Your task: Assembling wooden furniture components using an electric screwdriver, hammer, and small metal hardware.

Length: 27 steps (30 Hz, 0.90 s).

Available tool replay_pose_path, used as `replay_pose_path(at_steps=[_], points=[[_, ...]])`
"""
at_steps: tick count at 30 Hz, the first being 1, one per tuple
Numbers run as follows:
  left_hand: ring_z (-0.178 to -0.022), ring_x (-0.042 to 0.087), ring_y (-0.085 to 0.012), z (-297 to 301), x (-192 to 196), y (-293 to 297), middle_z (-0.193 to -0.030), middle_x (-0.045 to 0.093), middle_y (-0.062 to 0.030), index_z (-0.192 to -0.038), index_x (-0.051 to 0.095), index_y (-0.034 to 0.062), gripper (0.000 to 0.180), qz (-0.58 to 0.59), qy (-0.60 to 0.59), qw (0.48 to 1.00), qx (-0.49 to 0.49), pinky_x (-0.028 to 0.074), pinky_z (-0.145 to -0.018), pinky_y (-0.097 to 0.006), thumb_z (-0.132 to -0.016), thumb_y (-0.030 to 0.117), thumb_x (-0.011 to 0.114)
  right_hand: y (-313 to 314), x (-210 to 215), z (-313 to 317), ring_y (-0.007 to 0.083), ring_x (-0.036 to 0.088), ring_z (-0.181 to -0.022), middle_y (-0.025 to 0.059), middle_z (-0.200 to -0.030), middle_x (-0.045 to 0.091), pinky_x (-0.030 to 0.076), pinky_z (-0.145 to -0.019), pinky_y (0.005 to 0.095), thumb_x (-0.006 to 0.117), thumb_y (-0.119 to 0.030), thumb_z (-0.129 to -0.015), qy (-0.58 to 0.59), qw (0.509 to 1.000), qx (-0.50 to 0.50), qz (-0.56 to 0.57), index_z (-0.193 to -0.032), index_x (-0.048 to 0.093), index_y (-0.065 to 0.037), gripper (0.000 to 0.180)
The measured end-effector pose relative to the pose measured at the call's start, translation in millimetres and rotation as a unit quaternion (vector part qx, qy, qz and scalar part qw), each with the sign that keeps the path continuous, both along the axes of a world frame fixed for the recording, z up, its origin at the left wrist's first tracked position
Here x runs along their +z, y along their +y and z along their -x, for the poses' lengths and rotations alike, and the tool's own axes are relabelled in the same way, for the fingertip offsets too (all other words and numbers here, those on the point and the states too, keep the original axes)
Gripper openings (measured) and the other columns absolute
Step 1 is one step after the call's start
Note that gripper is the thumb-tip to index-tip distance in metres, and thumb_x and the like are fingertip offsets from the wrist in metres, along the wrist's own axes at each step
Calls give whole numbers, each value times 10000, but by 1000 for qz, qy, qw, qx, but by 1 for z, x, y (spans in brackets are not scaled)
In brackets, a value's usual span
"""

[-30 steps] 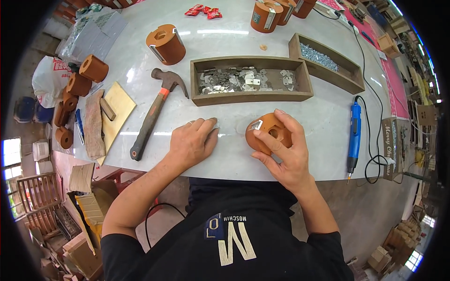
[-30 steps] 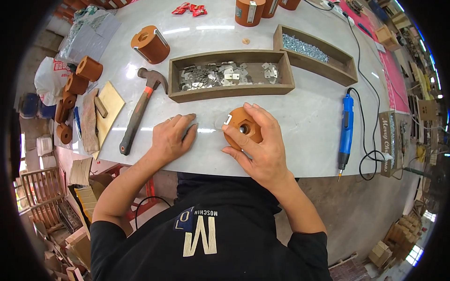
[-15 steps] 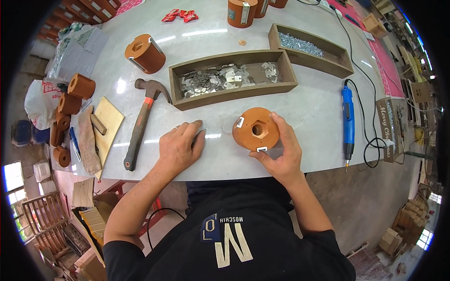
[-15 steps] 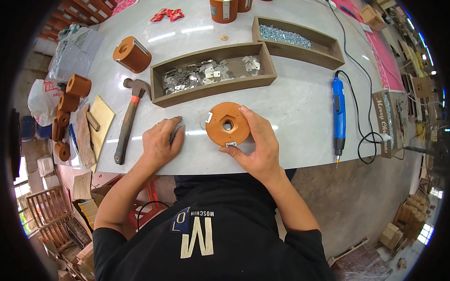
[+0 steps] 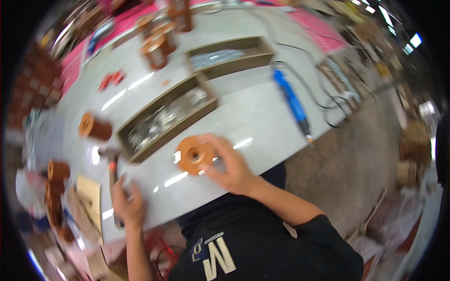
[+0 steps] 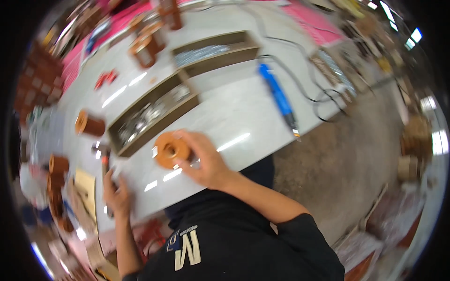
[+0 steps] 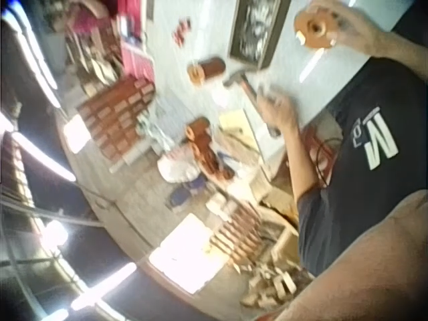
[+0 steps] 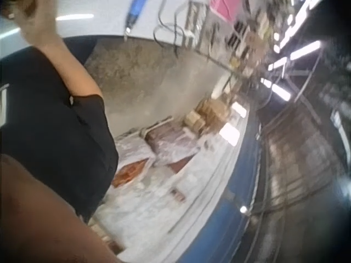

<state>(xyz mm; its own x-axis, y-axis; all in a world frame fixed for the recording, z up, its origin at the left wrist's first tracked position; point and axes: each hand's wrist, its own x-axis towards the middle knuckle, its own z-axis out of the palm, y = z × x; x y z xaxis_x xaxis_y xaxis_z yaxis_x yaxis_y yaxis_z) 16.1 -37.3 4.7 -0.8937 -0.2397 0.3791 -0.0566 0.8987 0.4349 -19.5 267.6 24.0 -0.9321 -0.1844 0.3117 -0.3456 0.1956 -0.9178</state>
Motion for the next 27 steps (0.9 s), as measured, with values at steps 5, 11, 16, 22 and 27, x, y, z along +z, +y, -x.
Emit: replay_pose_path(at_steps=[5, 11, 16, 22, 27], points=[[-800, 603, -302, -21, 8, -48, -921, 629, -135, -1217, 577, 68, 531, 122, -7, 986, 112, 469, -719, -412, -838, 417, 707, 10, 13, -11, 367, 518, -1117, 181, -1247, 548, 425, -969, 414, 648, -226, -872, 50, 997, -23, -52, -1341, 444, -34, 546], [-818, 605, -355, -20, 16, -51, -880, 621, -144, -1014, 562, 50, 489, 106, -202, 965, 130, 458, -712, -453, -829, 485, 687, 5, 9, -6, 360, 504, -1178, 190, -1302, 524, 407, -1010, 412, 673, -208, -863, 68, 996, -23, -51, -1361, 432, -15, 586], [-779, 606, -422, -24, 21, -53, -809, 620, -227, -890, 523, 18, 449, 132, -206, 962, 124, 449, -689, -506, -865, 449, 646, 4, 26, -8, 380, 490, -1208, 211, -1326, 490, 408, -1015, 427, 774, -239, -783, 110, 989, 1, -96, -1372, 417, -23, 722], [-739, 615, -410, -26, 39, -34, -751, 619, -212, -859, 507, 9, 455, 114, -219, 964, 99, 456, -660, -502, -872, 448, 627, -15, 13, -3, 372, 522, -1144, 205, -1294, 492, 445, -950, 430, 841, -269, -702, 150, 973, -38, -168, -1367, 417, -20, 827], [-645, 610, -321, -50, 52, -28, -679, 610, -154, -856, 540, -2, 461, -12, -248, 960, 132, 448, -613, -423, -891, 451, 617, -15, 14, 0, 356, 538, -1106, 191, -1229, 525, 463, -928, 420, 857, -170, -665, 132, 984, -30, -115, -1346, 434, -19, 816]])
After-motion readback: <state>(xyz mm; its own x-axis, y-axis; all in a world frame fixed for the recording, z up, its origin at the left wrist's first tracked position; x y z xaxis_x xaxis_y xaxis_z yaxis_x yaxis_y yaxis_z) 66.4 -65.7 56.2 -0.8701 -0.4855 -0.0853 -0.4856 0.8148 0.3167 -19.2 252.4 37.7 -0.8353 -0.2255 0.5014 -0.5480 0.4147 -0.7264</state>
